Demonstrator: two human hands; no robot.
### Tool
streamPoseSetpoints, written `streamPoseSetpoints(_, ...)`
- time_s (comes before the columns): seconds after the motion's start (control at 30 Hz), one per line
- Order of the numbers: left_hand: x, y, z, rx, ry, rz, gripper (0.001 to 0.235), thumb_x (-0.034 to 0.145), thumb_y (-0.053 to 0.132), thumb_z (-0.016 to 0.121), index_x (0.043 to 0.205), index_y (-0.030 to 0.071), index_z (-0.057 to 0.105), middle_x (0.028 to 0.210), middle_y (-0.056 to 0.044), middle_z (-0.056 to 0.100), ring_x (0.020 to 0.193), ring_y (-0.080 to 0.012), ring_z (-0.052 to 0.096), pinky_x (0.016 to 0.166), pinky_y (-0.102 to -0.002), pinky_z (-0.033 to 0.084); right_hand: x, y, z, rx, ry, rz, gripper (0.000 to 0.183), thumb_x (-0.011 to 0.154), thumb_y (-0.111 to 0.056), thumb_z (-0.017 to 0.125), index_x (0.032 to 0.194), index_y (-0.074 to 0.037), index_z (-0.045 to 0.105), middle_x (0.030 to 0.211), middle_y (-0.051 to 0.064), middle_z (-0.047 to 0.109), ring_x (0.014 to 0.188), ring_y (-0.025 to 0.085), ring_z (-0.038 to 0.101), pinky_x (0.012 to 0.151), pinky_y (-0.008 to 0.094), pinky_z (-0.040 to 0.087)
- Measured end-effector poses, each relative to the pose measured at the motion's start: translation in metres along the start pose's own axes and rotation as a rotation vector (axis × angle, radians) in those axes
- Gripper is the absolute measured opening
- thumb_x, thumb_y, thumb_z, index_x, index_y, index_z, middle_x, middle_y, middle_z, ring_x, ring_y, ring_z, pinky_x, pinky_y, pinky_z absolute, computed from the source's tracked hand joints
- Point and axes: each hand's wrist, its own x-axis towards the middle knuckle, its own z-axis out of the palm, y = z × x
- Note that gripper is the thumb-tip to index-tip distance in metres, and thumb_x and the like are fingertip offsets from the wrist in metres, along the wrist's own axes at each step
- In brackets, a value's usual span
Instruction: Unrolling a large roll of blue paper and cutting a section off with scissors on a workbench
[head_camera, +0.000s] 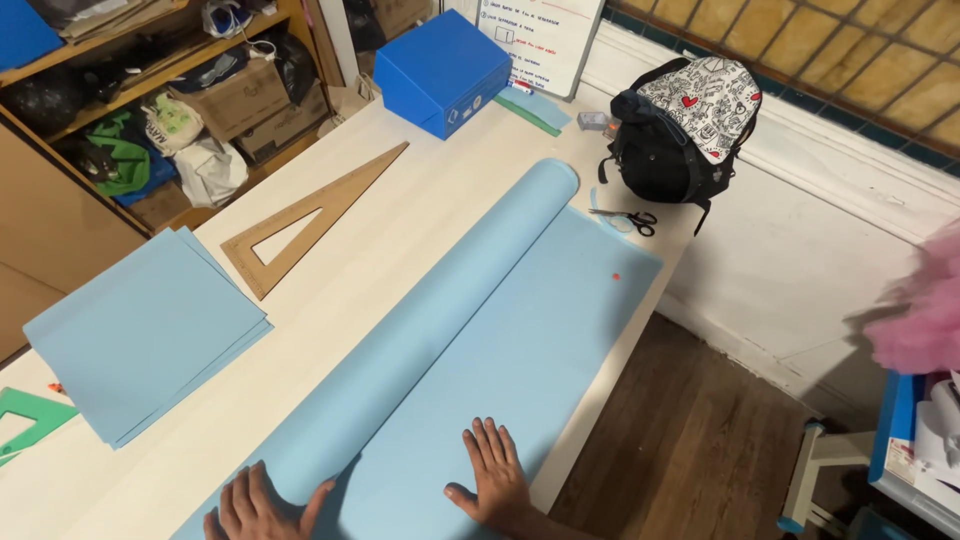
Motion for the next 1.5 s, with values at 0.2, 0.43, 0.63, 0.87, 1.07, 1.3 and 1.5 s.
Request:
streamPoseSetpoints(0.2,0.049,-0.030,0.021,0.056,-0.067,0.056,0.097,0.060,0.101,0.054,0.116,0.027,0.082,0.090,0.004,0.076,0.082,-0.0166,0.075,0.073,-0.033,0.055,-0.002,0.002,0.009,0.113,-0.070,0.061,0.092,0.094,-0.063,0.060,0.158,-0.001,0.034,0.167,0.021,0.024,0.155,0.038,0.017,0.125,0.053,0.009)
streamPoseSetpoints(0.43,0.082,-0.089,0.106,0.280,-0.278,-0.023,0.090,0.084,0.105,0.039,0.115,0.031,0.080,0.088,0.006,0.076,0.085,-0.0139,0.072,0.097,-0.031,0.044,0.007,-0.001,-0.006,0.137,-0.041,0.039,0.089,0.102,-0.070,0.039,0.153,0.003,0.042,0.162,0.024,0.035,0.151,0.042,0.027,0.122,0.058,0.017)
streamPoseSetpoints(0.63,0.064,-0.080,0.097,0.225,-0.079,0.059,0.075,0.101,0.086,0.049,0.127,0.023,0.081,0.129,0.001,0.078,0.114,-0.0170,0.074,0.109,-0.035,0.047,0.006,-0.004,-0.009,0.147,-0.036,0.040,0.089,0.101,-0.069,0.042,0.151,0.004,0.043,0.160,0.027,0.035,0.150,0.045,0.028,0.122,0.058,0.017)
streamPoseSetpoints(0.87,0.074,-0.084,0.082,0.263,-0.081,0.183,0.127,0.071,0.108,0.027,0.146,0.018,0.074,0.130,-0.007,0.068,0.124,-0.0289,0.060,0.105,-0.054,0.041,0.008,-0.002,-0.010,0.163,-0.166,0.054,0.094,0.100,-0.070,0.043,0.154,0.006,0.035,0.163,0.030,0.027,0.152,0.046,0.019,0.122,0.059,0.010)
streamPoseSetpoints(1.07,0.076,-0.102,0.100,0.422,-0.210,0.222,0.134,0.053,0.116,0.012,0.141,0.031,0.069,0.102,0.004,0.067,0.096,-0.0190,0.063,0.089,-0.039,0.038,0.006,0.000,-0.014,0.143,-0.104,0.003,0.091,0.100,-0.066,0.046,0.155,0.005,0.033,0.163,0.029,0.028,0.153,0.046,0.020,0.124,0.060,0.010)
streamPoseSetpoints(1.3,0.111,-0.118,0.117,0.410,-0.583,0.161,0.131,0.039,0.118,0.022,0.129,0.037,0.072,0.084,0.005,0.075,0.074,-0.0220,0.077,0.068,-0.044,0.048,0.008,0.000,-0.017,0.196,-0.100,0.011,0.089,0.100,-0.063,0.048,0.155,0.005,0.034,0.163,0.029,0.030,0.153,0.048,0.021,0.124,0.061,0.012)
streamPoseSetpoints(1.5,0.150,-0.107,0.119,0.126,-1.108,-0.159,0.138,0.045,0.103,0.059,0.151,0.015,0.057,0.138,-0.027,0.070,0.130,-0.0432,0.062,0.110,-0.053,0.039,0.000,0.002,-0.010,0.251,-0.198,0.051,0.092,0.098,-0.063,0.049,0.160,0.002,0.027,0.167,0.028,0.019,0.155,0.046,0.011,0.125,0.059,0.005)
